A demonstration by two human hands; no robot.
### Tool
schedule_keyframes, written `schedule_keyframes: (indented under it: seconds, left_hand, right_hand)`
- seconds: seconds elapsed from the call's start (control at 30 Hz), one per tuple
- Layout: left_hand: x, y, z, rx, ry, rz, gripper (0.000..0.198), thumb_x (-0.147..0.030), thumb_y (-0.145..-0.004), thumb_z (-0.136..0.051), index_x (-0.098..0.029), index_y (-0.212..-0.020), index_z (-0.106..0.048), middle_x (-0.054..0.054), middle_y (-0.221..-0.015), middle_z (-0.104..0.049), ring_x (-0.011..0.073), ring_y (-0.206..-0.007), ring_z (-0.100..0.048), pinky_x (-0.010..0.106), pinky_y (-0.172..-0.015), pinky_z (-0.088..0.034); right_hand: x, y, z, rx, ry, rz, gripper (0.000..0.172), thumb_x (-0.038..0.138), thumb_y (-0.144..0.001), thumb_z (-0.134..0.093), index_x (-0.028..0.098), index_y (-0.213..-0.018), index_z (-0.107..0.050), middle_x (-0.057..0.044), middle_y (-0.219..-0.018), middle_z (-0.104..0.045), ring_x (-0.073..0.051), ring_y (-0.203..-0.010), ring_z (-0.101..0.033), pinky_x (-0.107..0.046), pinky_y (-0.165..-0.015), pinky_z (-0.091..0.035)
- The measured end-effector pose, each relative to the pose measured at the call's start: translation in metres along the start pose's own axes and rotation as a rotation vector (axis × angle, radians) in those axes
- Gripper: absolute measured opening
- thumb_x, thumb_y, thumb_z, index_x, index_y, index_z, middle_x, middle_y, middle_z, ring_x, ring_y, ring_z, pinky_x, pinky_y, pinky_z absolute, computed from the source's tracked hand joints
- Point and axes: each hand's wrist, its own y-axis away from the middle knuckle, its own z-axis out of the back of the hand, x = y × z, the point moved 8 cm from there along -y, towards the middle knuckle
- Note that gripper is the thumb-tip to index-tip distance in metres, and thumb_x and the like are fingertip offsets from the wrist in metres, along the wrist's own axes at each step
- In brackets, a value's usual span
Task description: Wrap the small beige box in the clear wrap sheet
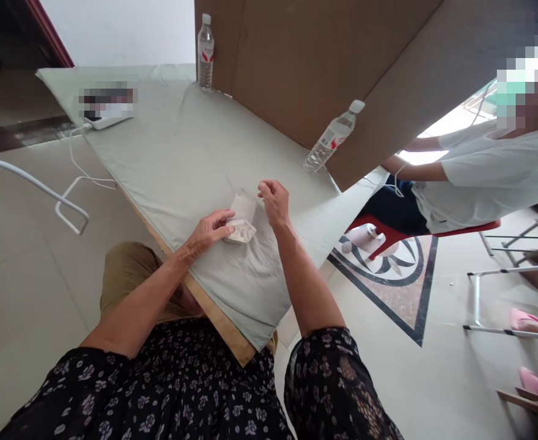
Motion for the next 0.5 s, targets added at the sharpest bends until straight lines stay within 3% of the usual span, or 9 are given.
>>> schedule_keyframes:
  seconds: [0.07, 0.13, 0.27, 0.5]
  left_hand:
    - [0.001, 0.0, 0.001, -0.007, 0.013, 0.047, 0.064, -0.049, -0.074, -0.078, -0.012, -0.127, -0.073, 0.013, -0.12, -0.071, 0.0285, -0.11, -0.067, 0.045, -0.103, -0.052]
    - [0.002, 0.001, 0.0, -0.005, 0.035, 0.08, 0.072, -0.047, -0.073, -0.079, -0.011, -0.134, -0.069, 0.011, -0.111, -0.073, 0.0281, -0.106, -0.068, 0.045, -0.101, -0.052]
    - [0.006, -0.001, -0.002, -0.01, 0.164, 0.116, 0.082, -0.046, -0.068, -0.081, -0.008, -0.139, -0.065, 0.013, -0.114, -0.075, 0.0309, -0.112, -0.068, 0.045, -0.102, -0.051]
    - [0.008, -0.005, 0.003, -0.042, 0.387, 0.094, 0.065, -0.041, -0.064, -0.08, -0.013, -0.122, -0.074, 0.011, -0.113, -0.078, 0.0324, -0.116, -0.069, 0.048, -0.108, -0.05]
  right_hand:
    - [0.005, 0.023, 0.012, 0.004, -0.067, 0.047, 0.017, 0.039, -0.086, -0.059, 0.023, -0.087, -0.063, 0.001, -0.08, -0.064, -0.014, -0.074, -0.058, -0.03, -0.076, -0.05]
    - [0.008, 0.044, 0.011, 0.137, -0.088, 0.046, 0.02, 0.043, -0.085, -0.061, 0.023, -0.088, -0.065, 0.001, -0.079, -0.065, -0.013, -0.068, -0.056, -0.03, -0.07, -0.049]
    - [0.009, 0.07, -0.005, 0.383, -0.009, 0.02, 0.018, 0.037, -0.081, -0.061, 0.021, -0.082, -0.07, 0.002, -0.071, -0.066, -0.012, -0.063, -0.053, -0.028, -0.064, -0.044]
    - [0.02, 0.07, -0.022, 0.422, 0.217, 0.065, 0.023, 0.042, -0.084, -0.068, 0.021, -0.075, -0.068, 0.001, -0.073, -0.067, -0.014, -0.071, -0.056, -0.028, -0.067, -0.039]
